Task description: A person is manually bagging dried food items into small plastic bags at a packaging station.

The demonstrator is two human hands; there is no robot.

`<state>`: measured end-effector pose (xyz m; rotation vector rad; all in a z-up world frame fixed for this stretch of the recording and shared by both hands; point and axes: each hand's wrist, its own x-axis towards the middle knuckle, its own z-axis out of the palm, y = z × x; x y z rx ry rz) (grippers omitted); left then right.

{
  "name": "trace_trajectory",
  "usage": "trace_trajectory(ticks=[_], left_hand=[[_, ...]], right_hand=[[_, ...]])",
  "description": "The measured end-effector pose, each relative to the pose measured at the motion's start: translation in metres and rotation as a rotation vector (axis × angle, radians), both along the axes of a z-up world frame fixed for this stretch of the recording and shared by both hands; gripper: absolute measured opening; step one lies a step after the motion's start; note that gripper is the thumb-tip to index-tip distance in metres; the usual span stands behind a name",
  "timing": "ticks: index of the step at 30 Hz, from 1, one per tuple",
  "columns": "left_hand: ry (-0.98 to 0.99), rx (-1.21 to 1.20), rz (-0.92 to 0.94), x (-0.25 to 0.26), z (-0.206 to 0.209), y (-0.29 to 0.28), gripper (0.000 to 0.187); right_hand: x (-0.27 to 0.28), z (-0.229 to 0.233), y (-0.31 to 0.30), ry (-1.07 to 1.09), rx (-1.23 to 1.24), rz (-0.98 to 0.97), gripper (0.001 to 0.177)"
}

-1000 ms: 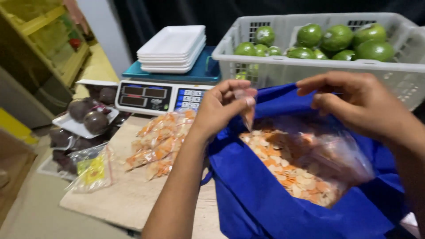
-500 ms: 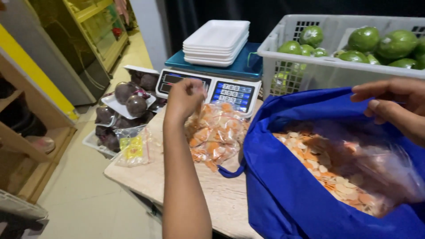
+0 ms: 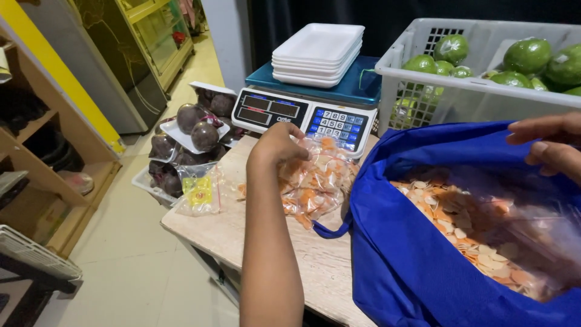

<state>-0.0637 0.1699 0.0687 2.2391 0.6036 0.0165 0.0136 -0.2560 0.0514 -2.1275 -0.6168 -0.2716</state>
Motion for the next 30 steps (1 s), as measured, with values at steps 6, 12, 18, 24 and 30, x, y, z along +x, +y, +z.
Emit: trace_trajectory(ticks=[6, 12, 18, 24, 30], left_hand=[[-0.054, 0.0, -0.006, 0.002, -0.003, 0.003, 0.046], [-0.117, 0.121, 0.038, 0.009, -0.01, 0.005, 0.034], [-0.159, 0.125, 0.041, 0.021, -0.022, 0.013, 0.027], [-0.566, 0.203, 0.102, 0.055, -0.044, 0.025, 0.019], [-0.984, -0.334, -0.244, 0.032, -0.01, -0.05, 0.01]], right_hand=[[-0.004, 0.002, 0.002, 0.046, 0.001, -0.004, 0.044], [-0.007, 0.003, 0.005, 0.035, -0.247, 0.077, 0.026], [-0.008, 0.01, 0.009, 0.07, -0.766, -0.204, 0.026], [-0.02, 0.027, 0.017, 0.135, -0.887, -0.239, 0.025], [-0.028, 0.029, 0.022, 0.143, -0.956, -0.111, 0.022]])
